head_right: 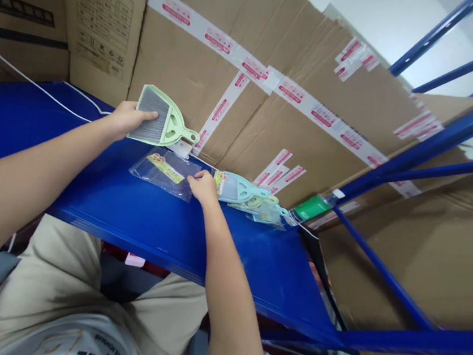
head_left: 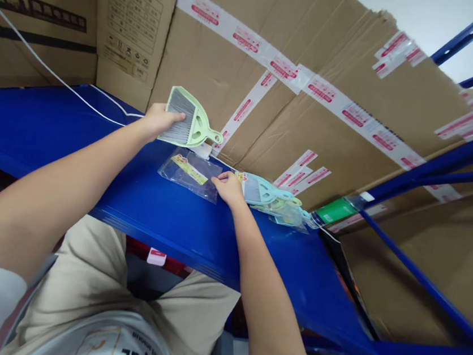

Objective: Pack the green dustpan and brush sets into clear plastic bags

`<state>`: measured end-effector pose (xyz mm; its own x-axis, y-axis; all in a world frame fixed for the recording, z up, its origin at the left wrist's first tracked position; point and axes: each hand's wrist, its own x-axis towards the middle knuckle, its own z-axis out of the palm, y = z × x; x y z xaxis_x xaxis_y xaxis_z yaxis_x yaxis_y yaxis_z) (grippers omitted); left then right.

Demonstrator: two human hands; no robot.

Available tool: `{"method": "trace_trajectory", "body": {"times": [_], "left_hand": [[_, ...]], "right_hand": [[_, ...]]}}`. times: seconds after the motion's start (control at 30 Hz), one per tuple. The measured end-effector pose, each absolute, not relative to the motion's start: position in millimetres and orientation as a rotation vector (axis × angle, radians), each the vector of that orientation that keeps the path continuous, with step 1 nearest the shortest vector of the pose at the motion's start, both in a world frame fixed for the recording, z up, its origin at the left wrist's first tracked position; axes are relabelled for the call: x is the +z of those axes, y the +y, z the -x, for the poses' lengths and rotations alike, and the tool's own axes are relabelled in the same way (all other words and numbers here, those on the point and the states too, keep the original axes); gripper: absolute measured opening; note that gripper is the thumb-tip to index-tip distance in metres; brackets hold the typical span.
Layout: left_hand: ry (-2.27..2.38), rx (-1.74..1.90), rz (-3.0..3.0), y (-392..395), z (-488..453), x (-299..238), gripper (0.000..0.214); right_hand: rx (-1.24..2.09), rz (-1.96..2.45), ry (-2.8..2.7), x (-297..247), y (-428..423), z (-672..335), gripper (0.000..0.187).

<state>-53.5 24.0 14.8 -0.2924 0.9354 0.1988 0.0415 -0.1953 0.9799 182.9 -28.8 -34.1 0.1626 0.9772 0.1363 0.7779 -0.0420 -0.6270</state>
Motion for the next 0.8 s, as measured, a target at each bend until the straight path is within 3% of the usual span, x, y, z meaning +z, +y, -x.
{"method": "trace_trajectory", "body": {"times": [0.27, 0.8], "left_hand": [[1.326, 1.575, -1.163, 23, 50, 16, 0.022], [1.394, 1.491, -1.118, 17, 44, 22, 0.018]], "right_hand": [[0.584, 1.859, -1.577, -39, -26, -178, 0.014], [0.802, 1.492, -1.046, -1, -30, -212, 0.021]]}}
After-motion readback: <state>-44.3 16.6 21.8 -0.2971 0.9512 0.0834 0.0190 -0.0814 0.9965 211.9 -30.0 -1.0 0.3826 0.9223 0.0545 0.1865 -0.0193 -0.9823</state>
